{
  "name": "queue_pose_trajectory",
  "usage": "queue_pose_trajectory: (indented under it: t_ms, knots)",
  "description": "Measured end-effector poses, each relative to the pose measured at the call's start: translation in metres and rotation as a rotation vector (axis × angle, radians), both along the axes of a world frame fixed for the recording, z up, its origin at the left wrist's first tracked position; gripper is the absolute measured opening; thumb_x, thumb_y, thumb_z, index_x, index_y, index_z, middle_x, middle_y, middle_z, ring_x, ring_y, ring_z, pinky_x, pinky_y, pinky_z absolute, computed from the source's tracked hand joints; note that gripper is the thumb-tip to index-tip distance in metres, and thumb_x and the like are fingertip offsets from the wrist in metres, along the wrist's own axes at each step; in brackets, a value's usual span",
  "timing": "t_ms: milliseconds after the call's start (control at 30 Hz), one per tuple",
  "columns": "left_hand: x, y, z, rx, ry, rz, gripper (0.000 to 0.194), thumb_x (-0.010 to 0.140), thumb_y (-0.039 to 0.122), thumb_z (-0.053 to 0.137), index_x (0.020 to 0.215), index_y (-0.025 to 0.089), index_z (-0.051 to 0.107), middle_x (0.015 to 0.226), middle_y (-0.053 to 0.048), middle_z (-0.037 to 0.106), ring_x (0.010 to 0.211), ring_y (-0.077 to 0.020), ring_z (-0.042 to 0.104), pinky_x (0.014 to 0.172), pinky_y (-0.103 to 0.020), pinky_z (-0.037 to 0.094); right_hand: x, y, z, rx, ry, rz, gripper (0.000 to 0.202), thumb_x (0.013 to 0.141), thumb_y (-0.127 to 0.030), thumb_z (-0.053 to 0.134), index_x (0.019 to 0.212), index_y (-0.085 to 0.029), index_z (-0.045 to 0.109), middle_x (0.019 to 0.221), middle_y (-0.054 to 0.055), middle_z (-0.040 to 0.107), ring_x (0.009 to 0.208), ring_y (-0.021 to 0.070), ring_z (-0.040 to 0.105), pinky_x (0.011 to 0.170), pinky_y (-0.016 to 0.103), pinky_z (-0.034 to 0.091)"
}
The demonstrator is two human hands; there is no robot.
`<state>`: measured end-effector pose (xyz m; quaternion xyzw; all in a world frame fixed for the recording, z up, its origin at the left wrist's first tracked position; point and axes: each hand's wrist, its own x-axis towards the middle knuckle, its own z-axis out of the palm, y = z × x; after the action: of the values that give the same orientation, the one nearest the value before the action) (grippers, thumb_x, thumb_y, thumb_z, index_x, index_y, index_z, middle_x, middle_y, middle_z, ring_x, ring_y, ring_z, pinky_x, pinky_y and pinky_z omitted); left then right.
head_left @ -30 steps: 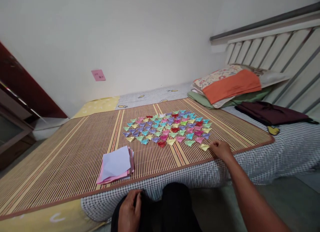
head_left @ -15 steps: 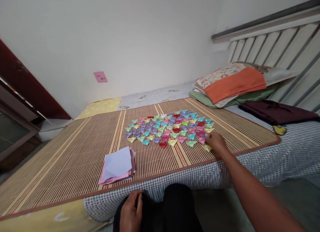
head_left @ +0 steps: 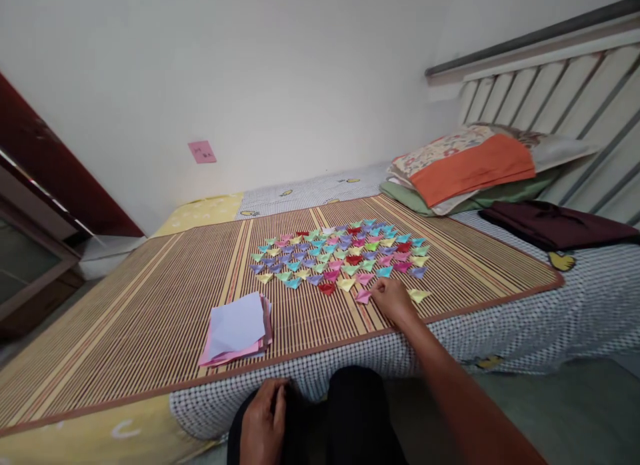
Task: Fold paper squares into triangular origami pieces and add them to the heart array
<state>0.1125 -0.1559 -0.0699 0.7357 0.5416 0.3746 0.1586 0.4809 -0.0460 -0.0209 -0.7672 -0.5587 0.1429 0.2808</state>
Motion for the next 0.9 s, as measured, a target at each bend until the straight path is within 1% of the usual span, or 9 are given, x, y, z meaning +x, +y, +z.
queue_pose_trajectory:
  t_ms: [300,433,533,600,667,733,800,867,900]
  knots:
    - [-0.001,0.002,-0.002,0.017,0.002,-0.002,0.024,0.097,0.032,0.051,0.093,0.024,0.073,0.088,-0.005,0.079,0.079,-0.0229,0.077,0.072,-0.029,0.061,-0.010,0.010,-0.003,0.065,-0.015,-0.058,0.031,0.100,-0.033,0.064,0.127,-0.019,0.063,0.128,0.010,0.065,0.106,0.0236,0.068,0.088,0.043,0.059]
    - [-0.001,0.001,-0.002,0.026,0.001,0.003,0.024,0.097,0.031,0.051,0.095,0.023,0.074,0.090,-0.005,0.079,0.081,-0.0227,0.077,0.074,-0.030,0.062,-0.003,0.004,-0.001,0.143,-0.033,-0.092,0.023,0.100,-0.034,0.064,0.115,-0.017,0.067,0.114,0.007,0.070,0.095,0.0203,0.069,0.084,0.040,0.059]
    - [-0.001,0.000,0.000,0.017,0.009,0.006,0.025,0.097,0.031,0.050,0.095,0.023,0.074,0.091,-0.006,0.080,0.082,-0.0232,0.077,0.074,-0.030,0.062,0.022,-0.015,0.000,0.239,-0.047,-0.172,0.014,0.094,-0.028,0.064,0.095,-0.016,0.069,0.095,0.007,0.073,0.090,0.0231,0.069,0.086,0.038,0.054]
    - [-0.001,0.000,0.001,0.007,0.007,0.006,0.026,0.097,0.031,0.050,0.094,0.023,0.074,0.090,-0.006,0.079,0.082,-0.0234,0.077,0.073,-0.030,0.062,0.049,-0.031,-0.002,0.293,-0.062,-0.280,0.018,0.091,-0.029,0.059,0.099,-0.015,0.069,0.100,0.013,0.073,0.096,0.0277,0.067,0.089,0.040,0.050]
    - [-0.001,0.000,0.001,0.000,0.003,0.004,0.026,0.097,0.032,0.050,0.094,0.022,0.074,0.090,-0.006,0.079,0.082,-0.0236,0.077,0.074,-0.031,0.061,0.077,-0.045,-0.007,0.312,-0.078,-0.412,0.028,0.091,-0.029,0.055,0.108,-0.009,0.066,0.110,0.021,0.069,0.104,0.0339,0.063,0.090,0.046,0.048]
    - [-0.001,0.001,0.000,-0.006,0.000,0.003,0.025,0.097,0.033,0.051,0.095,0.022,0.074,0.090,-0.006,0.079,0.082,-0.0240,0.077,0.074,-0.031,0.061,0.100,-0.053,-0.014,0.257,-0.073,-0.482,0.030,0.090,-0.031,0.060,0.106,-0.007,0.067,0.106,0.023,0.069,0.102,0.0366,0.063,0.087,0.049,0.050]
    - [-0.001,0.001,-0.002,-0.010,0.001,0.005,0.025,0.097,0.034,0.052,0.095,0.023,0.074,0.091,-0.006,0.079,0.082,-0.0243,0.077,0.074,-0.031,0.061,0.114,-0.054,-0.022,0.167,-0.048,-0.455,0.025,0.091,-0.034,0.067,0.099,-0.010,0.069,0.097,0.016,0.071,0.091,0.0307,0.067,0.082,0.045,0.054]
    - [-0.001,0.002,-0.003,-0.018,0.001,0.005,0.025,0.097,0.034,0.052,0.094,0.023,0.074,0.090,-0.006,0.079,0.081,-0.0242,0.076,0.074,-0.031,0.061,0.120,-0.048,-0.029,0.089,-0.027,-0.397,0.025,0.097,-0.035,0.067,0.110,-0.015,0.068,0.109,0.008,0.071,0.092,0.0223,0.069,0.082,0.041,0.058]
    - [-0.001,0.002,-0.003,-0.022,0.003,0.004,0.025,0.097,0.034,0.052,0.094,0.023,0.074,0.089,-0.006,0.079,0.081,-0.0241,0.076,0.074,-0.031,0.061,0.120,-0.044,-0.032,0.064,-0.021,-0.373,0.026,0.099,-0.035,0.066,0.117,-0.016,0.067,0.116,0.008,0.069,0.096,0.0215,0.069,0.084,0.040,0.059]
